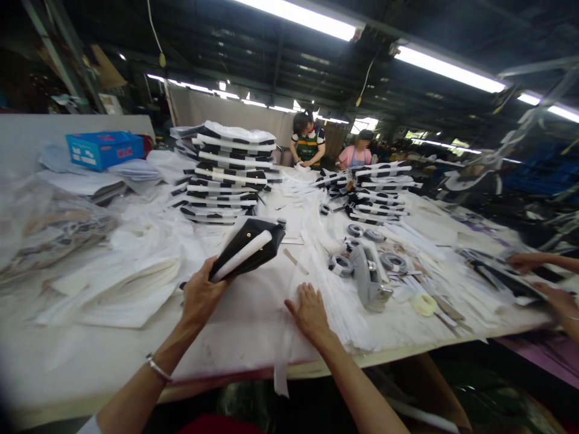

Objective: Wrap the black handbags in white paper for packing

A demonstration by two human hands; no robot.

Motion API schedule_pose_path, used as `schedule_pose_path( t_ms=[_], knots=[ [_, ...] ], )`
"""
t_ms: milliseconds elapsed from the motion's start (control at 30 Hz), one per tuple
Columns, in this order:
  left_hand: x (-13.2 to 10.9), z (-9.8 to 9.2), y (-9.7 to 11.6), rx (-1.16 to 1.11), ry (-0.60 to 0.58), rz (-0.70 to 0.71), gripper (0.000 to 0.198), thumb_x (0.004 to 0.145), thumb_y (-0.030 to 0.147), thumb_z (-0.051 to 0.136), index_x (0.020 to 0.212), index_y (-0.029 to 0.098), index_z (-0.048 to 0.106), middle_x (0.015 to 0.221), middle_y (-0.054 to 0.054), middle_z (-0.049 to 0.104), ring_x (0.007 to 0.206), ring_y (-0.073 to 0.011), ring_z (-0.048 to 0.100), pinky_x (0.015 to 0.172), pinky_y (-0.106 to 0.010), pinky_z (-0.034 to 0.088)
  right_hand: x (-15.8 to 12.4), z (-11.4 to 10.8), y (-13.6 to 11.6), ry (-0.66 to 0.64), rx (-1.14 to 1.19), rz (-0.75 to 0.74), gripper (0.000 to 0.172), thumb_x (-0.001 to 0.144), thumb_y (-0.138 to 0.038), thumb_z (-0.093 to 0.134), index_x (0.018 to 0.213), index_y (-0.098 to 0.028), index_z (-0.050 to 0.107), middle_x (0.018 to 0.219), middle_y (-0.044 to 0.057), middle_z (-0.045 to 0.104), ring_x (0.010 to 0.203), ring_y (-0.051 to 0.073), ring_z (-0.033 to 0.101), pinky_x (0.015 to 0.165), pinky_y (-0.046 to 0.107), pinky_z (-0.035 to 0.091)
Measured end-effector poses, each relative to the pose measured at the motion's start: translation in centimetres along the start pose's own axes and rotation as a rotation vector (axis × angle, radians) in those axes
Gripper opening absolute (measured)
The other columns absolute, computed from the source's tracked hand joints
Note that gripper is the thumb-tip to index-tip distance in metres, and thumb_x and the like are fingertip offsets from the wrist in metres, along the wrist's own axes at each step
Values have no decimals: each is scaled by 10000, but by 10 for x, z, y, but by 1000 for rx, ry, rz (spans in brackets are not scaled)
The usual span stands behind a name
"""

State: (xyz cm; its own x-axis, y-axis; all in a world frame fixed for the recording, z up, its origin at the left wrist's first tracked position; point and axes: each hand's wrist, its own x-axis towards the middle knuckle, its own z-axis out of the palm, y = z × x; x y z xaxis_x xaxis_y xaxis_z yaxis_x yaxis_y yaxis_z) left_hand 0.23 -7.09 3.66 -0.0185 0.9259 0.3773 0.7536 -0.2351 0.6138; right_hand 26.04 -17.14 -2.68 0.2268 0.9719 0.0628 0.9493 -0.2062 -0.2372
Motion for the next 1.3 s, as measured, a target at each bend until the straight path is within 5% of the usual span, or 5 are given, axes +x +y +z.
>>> schedule_pose_path(
  t_ms=[200,567,767,967,1300],
  knots=[
    [-19,20,-5,0,165,337,431,766,144,623,1195,188,622,1024,-74,744,916,-264,695,843,-354,516,0,27,-40,-48,-76,-244,710,935,-609,456,1442,-112,476,1536,181,387,1474,335,252,1215,544,125],
    [-65,61,-13,87,125,881,374,925,52,407,1247,134,579,1226,-111,684,1126,-210,634,954,-356,457,-83,-75,-59,-275,472,-379,206,916,-351,574,922,-255,756,781,15,743,730,175,697,694,248,523],
    [-65,59,0,111,89,896,345,943,71,419,1246,130,573,1216,-123,681,1103,-216,639,932,-362,471,12,-134,-37,135,356,-154,225,888,-396,584,840,-232,731,855,27,748,800,200,678,764,286,511],
    [-72,61,6,125,105,914,357,975,88,354,1247,133,580,1210,-116,684,1108,-209,634,941,-359,470,116,-100,-18,-277,-180,-187,344,797,-224,680,1141,-220,700,1149,68,709,1075,225,642,923,298,469],
    [-75,61,2,107,137,924,368,983,94,343,1241,140,602,1225,-113,680,1148,-206,615,973,-351,457,158,-60,-13,-590,-296,-130,540,668,-146,755,1197,-235,693,1170,86,706,1060,247,668,859,282,507]
  ],
)
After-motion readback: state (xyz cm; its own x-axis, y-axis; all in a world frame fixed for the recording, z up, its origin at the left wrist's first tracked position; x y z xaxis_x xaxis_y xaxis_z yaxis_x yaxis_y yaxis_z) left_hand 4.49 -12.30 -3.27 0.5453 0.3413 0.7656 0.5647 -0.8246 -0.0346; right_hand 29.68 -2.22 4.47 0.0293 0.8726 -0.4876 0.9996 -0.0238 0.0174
